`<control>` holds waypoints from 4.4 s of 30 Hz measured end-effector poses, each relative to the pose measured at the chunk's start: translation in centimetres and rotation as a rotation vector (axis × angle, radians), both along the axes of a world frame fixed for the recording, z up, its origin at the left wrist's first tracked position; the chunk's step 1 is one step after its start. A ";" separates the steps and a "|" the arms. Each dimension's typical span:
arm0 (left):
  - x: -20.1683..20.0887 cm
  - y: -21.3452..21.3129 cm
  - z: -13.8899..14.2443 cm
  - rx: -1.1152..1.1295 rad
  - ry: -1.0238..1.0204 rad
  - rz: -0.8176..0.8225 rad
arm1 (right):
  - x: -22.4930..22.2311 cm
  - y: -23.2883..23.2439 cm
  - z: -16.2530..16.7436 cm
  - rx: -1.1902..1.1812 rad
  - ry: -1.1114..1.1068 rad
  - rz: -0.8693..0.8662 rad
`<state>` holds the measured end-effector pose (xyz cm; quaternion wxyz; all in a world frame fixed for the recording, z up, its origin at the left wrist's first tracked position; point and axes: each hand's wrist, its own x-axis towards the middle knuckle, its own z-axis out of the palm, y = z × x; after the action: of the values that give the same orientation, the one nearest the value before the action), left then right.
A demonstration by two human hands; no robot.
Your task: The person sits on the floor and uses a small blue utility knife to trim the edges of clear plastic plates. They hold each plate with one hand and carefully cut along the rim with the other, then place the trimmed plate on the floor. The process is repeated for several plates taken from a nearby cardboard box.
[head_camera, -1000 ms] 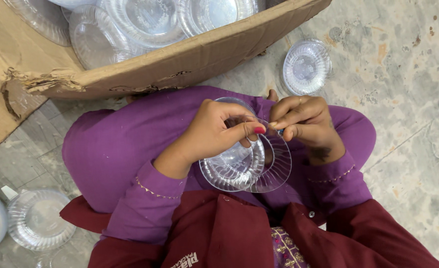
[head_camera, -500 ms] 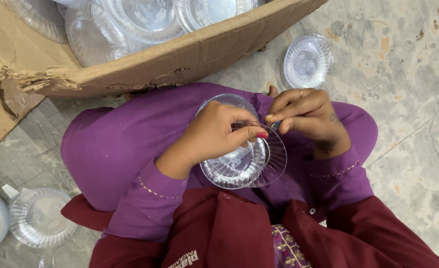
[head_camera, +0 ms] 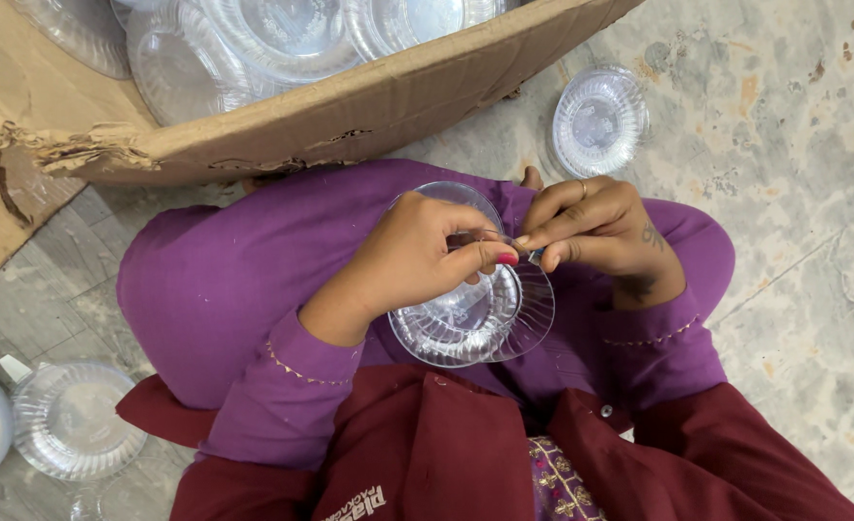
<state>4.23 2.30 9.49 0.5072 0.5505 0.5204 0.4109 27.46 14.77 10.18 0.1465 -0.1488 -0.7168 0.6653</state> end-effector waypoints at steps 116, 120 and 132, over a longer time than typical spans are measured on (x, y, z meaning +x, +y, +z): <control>-0.4 2.8 -12.4 -0.053 0.021 0.545 | -4.2 -2.2 -3.7 0.607 -0.195 -0.659; -0.3 2.7 -12.1 -0.059 0.050 0.549 | -4.2 -2.2 -3.7 0.587 -0.199 -0.656; 0.2 2.5 -10.4 -0.062 0.072 0.570 | -4.3 -2.3 -3.6 0.583 -0.211 -0.654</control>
<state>4.46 4.84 -0.91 0.3691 0.3802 0.6842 0.5011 23.21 12.48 6.62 0.3109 -0.3871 -0.8006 0.3355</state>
